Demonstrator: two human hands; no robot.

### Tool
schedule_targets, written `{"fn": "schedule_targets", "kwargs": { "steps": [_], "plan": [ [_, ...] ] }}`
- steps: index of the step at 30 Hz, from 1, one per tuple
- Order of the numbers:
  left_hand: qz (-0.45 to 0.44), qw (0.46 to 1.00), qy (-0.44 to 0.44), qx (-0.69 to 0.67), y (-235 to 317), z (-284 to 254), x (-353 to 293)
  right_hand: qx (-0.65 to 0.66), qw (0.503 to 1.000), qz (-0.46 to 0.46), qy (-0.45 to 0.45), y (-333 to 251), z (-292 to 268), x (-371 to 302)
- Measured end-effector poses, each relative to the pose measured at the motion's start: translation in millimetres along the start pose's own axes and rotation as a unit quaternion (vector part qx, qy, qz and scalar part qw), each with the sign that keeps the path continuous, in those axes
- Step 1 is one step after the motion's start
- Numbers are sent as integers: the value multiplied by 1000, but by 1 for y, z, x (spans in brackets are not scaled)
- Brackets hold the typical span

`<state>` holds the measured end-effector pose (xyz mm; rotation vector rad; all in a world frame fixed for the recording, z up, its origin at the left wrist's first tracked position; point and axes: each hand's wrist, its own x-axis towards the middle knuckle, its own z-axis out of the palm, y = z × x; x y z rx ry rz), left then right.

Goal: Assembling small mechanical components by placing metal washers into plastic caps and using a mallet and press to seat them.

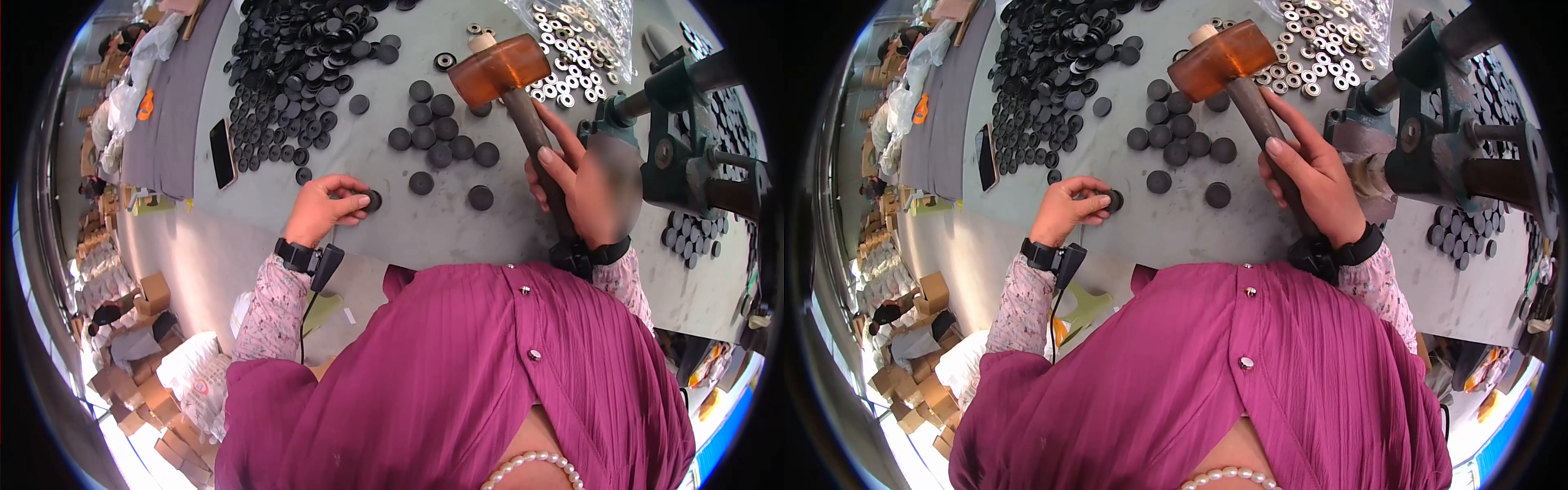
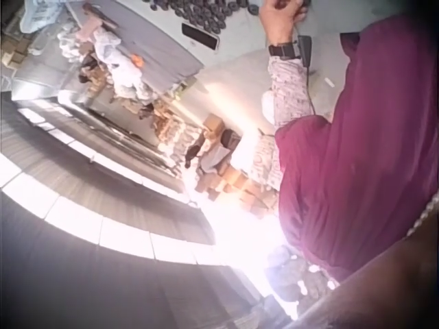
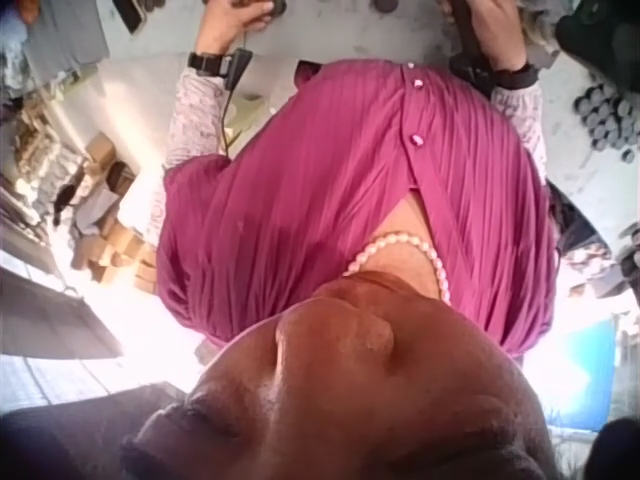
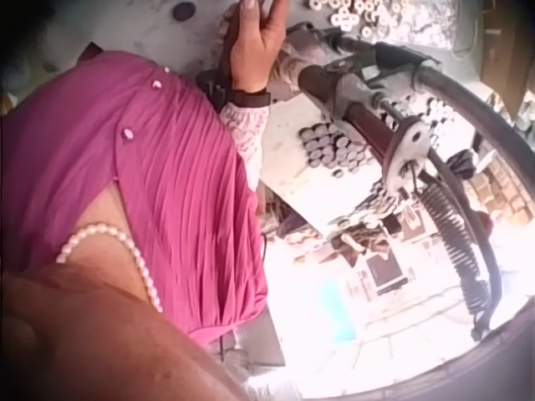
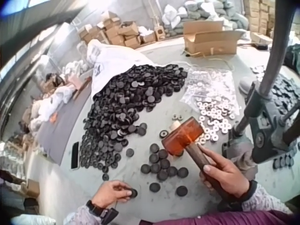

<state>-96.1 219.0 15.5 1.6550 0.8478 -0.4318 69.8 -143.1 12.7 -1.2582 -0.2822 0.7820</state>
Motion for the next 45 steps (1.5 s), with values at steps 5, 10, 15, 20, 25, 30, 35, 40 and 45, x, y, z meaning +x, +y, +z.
{"fn": "schedule_targets", "kwargs": {
  "steps": [5, 10, 15, 20, 25, 30, 35, 40, 45],
  "plan": [
    [-27, 998, -7, 56, 17, -3, 4, -2, 1000, 5, 6, -4, 4, 2],
    [13, 997, -49, 57, 21, 19, -1, -11, 1000, -17, 15, -2, -2, 0],
    [124, 983, 111, 74, 34, 33, 21, 50, 999, -20, 8, 1, -4, -1],
    [463, 767, 280, 345, 52, 17, 88, 63, 998, -14, -8, 1, -5, 1],
    [224, 958, 165, 69, 61, 0, 92, 56, 998, -13, -16, 0, -6, 2],
    [109, 992, 66, -16, 53, 6, 68, 59, 998, -6, -15, 0, -5, 3],
    [144, 941, 208, 225, 61, 2, 53, 63, 998, -8, -13, 2, -5, 2],
    [334, 783, 325, 411, 36, -20, 72, 57, 998, -11, -11, 0, -3, 0],
    [344, 734, 349, 470, 36, -23, 76, 45, 999, -11, -11, -2, -3, -1]
  ]
}}
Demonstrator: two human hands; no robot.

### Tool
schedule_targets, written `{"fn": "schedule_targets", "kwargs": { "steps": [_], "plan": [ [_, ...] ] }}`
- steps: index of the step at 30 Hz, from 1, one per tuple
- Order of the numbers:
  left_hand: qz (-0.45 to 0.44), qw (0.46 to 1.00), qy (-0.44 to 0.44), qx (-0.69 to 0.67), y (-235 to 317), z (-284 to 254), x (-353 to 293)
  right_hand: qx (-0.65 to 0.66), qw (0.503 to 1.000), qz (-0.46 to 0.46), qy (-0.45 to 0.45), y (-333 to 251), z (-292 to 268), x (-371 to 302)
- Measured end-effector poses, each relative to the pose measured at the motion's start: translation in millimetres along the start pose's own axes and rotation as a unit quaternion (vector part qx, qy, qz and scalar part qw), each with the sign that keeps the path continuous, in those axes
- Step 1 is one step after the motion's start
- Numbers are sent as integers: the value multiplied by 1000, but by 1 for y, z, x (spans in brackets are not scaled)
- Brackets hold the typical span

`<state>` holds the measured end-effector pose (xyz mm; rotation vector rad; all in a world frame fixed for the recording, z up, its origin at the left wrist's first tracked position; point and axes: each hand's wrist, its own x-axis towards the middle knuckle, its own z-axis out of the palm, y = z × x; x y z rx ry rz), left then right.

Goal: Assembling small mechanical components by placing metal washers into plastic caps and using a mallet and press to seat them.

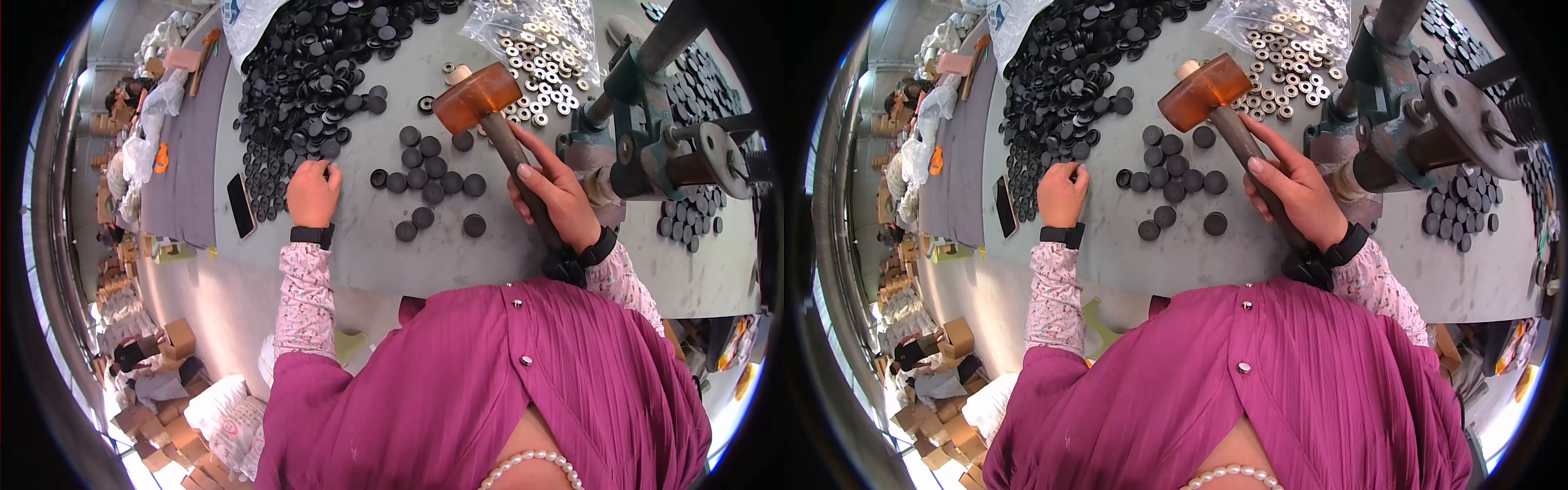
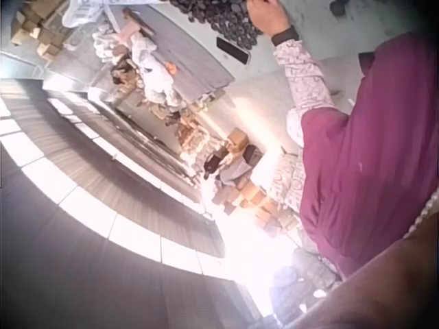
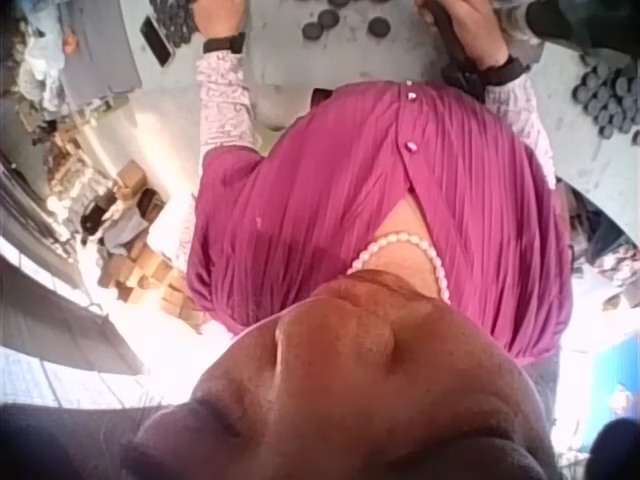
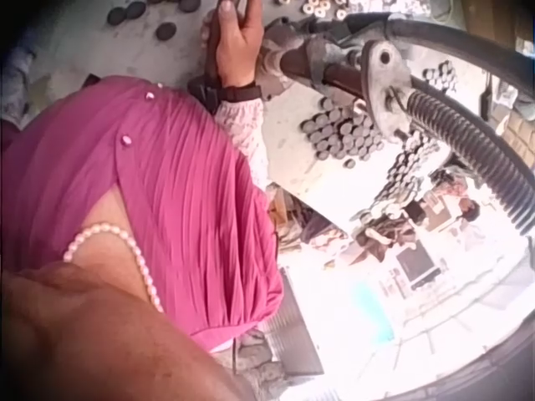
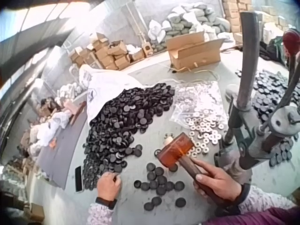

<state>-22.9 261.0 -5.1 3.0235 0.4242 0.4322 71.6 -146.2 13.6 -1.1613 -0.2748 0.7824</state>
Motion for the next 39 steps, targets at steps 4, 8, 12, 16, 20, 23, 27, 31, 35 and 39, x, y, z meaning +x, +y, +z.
{"fn": "schedule_targets", "kwargs": {
  "steps": [4, 8, 12, 16, 20, 23, 27, 31, 35, 39],
  "plan": [
    [-225, 881, -91, -406, 26, -8, -5, -2, 1000, -5, 2, 2, -2, -1],
    [-236, 804, -186, -512, 61, -17, 13, -2, 1000, -6, 11, 3, -1, 0],
    [-201, 776, -228, -553, 95, 4, 71, 60, 996, -45, 44, 4, -1, 1],
    [-200, 763, -299, -536, 106, 34, 116, 135, 988, -32, 73, 0, -3, 2],
    [-209, 776, -346, -485, 108, 45, 133, 170, 982, -23, 78, 2, -8, 1],
    [-193, 789, -394, -430, 114, 39, 142, 180, 980, -14, 79, 1, -9, 2],
    [-179, 791, -411, -417, 114, 39, 148, 172, 982, -14, 75, 0, -8, 2],
    [-185, 778, -425, -425, 110, 42, 155, 173, 981, -17, 81, 0, -8, 2],
    [-186, 810, -414, -370, 106, 42, 173, 166, 983, -19, 78, -5, -4, 5],
    [-150, 820, -436, -338, 106, 44, 174, 160, 984, -33, 78, 4, -3, 2]
  ]
}}
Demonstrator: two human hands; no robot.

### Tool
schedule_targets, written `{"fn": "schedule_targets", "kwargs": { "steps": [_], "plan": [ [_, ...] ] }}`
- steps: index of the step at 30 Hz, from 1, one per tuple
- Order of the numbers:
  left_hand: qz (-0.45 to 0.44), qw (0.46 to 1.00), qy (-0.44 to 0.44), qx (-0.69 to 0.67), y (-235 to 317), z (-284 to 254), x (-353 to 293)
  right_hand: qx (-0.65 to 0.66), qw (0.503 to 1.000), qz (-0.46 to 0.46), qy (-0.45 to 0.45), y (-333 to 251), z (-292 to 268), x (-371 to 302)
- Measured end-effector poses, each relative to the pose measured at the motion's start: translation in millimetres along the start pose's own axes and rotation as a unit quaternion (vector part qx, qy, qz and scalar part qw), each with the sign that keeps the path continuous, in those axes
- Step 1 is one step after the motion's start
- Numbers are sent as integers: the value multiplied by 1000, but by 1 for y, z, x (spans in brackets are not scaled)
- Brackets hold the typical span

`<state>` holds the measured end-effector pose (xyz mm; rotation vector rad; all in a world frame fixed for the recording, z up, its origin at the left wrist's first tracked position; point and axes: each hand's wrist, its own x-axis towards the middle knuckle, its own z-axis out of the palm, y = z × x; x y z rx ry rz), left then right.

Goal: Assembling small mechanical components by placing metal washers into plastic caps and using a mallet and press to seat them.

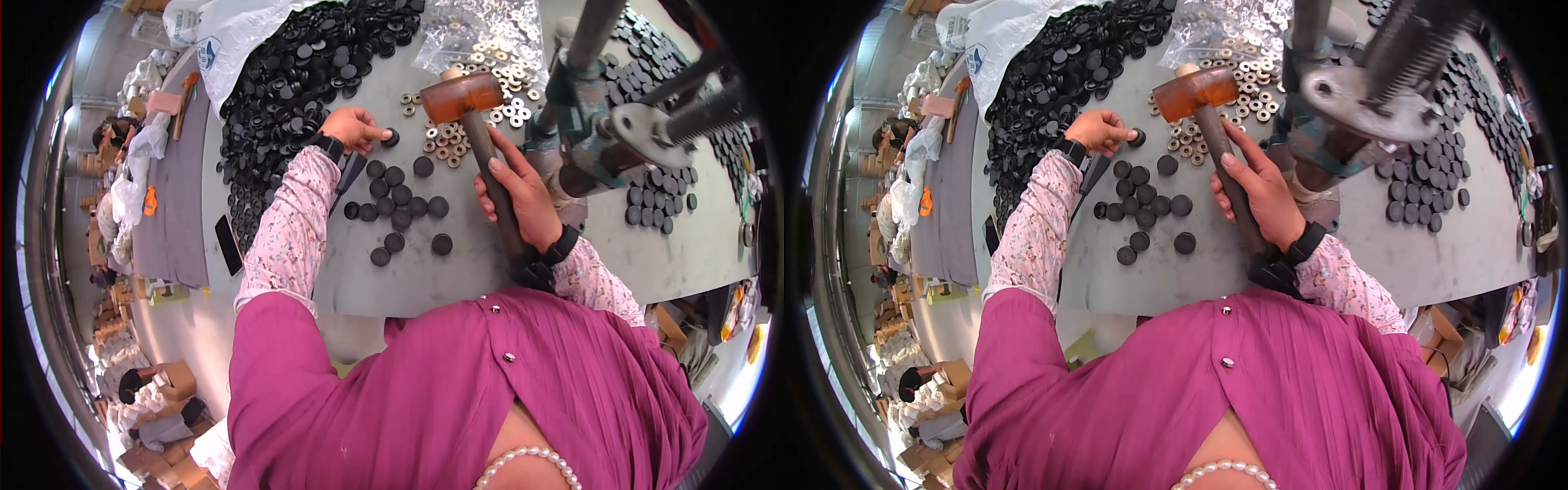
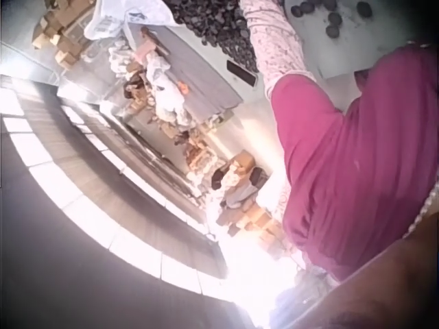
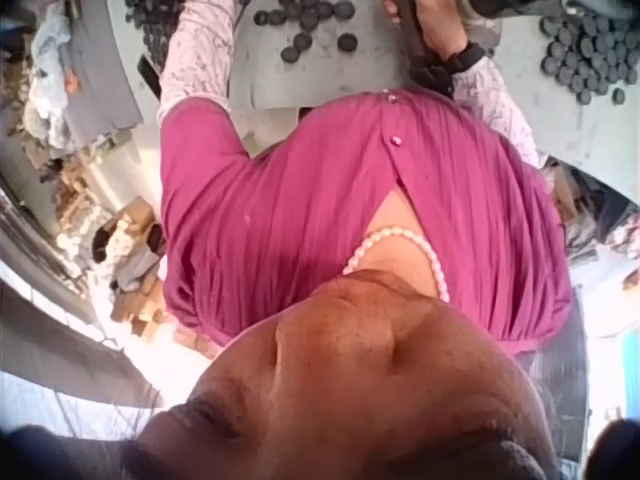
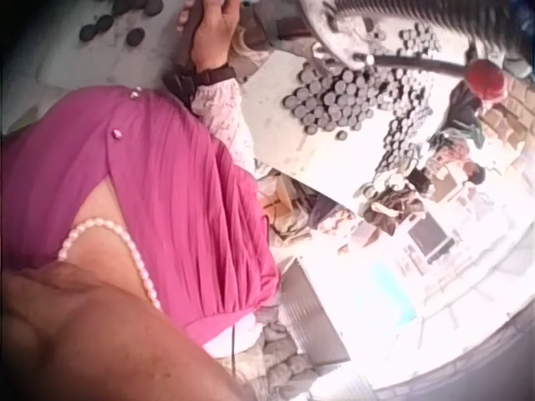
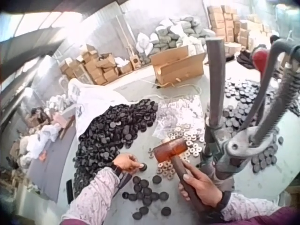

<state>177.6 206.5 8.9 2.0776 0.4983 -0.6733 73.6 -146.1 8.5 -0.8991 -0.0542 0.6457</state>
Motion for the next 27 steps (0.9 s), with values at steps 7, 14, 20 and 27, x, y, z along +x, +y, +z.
{"fn": "schedule_targets", "kwargs": {
  "steps": [7, 14, 20, 27],
  "plan": [
    [267, 935, 173, 154, -3, 73, -65, -6, 1000, -8, -3, 1, -3, 2],
    [244, 963, 74, 90, 2, 106, -81, -25, 999, -12, -17, 0, -6, 1],
    [302, 915, 208, 169, 18, 112, -66, -18, 1000, -1, -18, 0, -2, 1],
    [326, 867, 174, 335, 25, 108, -49, -5, 1000, 17, -6, -3, -3, 1]
  ]
}}
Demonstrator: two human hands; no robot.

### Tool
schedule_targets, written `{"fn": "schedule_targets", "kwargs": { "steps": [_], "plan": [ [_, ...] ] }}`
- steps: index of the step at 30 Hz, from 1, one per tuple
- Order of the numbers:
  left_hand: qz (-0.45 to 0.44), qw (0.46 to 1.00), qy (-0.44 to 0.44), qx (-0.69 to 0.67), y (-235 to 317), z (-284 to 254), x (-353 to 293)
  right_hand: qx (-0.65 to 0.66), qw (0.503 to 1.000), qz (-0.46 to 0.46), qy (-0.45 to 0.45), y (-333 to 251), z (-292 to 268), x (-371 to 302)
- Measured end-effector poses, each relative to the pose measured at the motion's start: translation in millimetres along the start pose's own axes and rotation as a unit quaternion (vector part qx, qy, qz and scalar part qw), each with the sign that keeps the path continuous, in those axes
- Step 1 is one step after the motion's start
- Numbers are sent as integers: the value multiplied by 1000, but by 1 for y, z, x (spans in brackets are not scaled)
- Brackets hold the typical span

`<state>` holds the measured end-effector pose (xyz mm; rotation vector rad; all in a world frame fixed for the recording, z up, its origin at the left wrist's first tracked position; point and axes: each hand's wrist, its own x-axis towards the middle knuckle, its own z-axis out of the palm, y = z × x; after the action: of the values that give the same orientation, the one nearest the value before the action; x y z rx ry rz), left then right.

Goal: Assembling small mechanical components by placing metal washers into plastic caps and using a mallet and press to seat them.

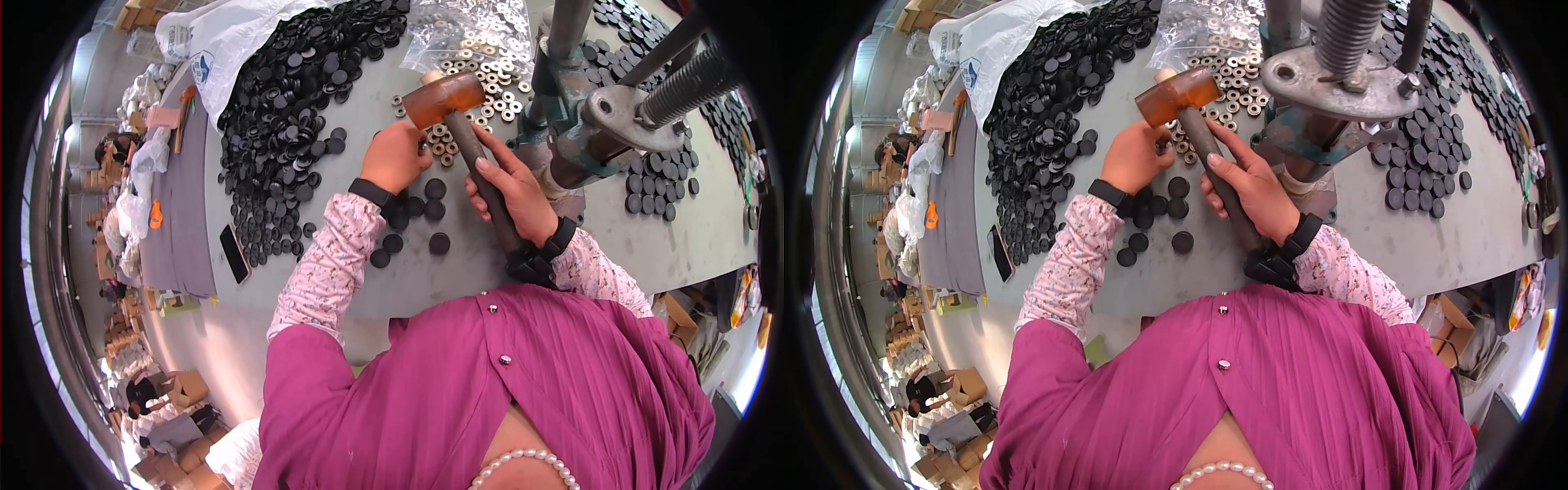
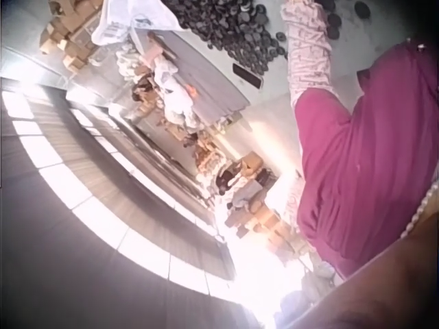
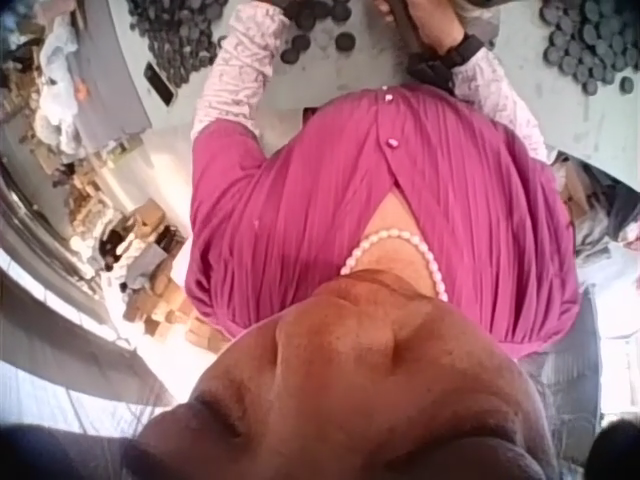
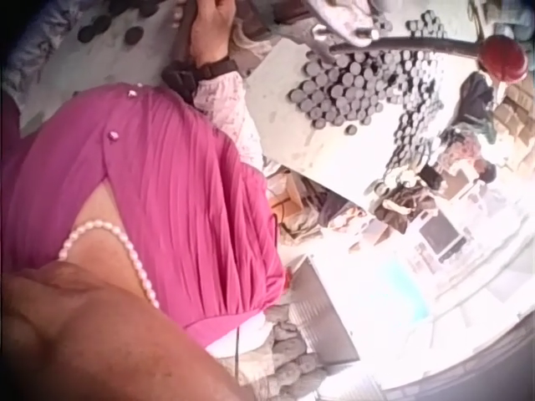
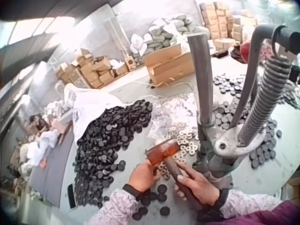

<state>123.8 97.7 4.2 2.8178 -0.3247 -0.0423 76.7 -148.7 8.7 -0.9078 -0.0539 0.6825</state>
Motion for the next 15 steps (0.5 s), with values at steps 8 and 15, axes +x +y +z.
{"fn": "schedule_targets", "kwargs": {
  "steps": [8, 15],
  "plan": [
    [-294, 827, 132, -461, -92, -58, -77, -33, 999, -6, -3, 1, 2, -1],
    [-400, 767, 101, -491, -88, -25, -162, -174, 982, -17, -67, 11, 5, -2]
  ]
}}
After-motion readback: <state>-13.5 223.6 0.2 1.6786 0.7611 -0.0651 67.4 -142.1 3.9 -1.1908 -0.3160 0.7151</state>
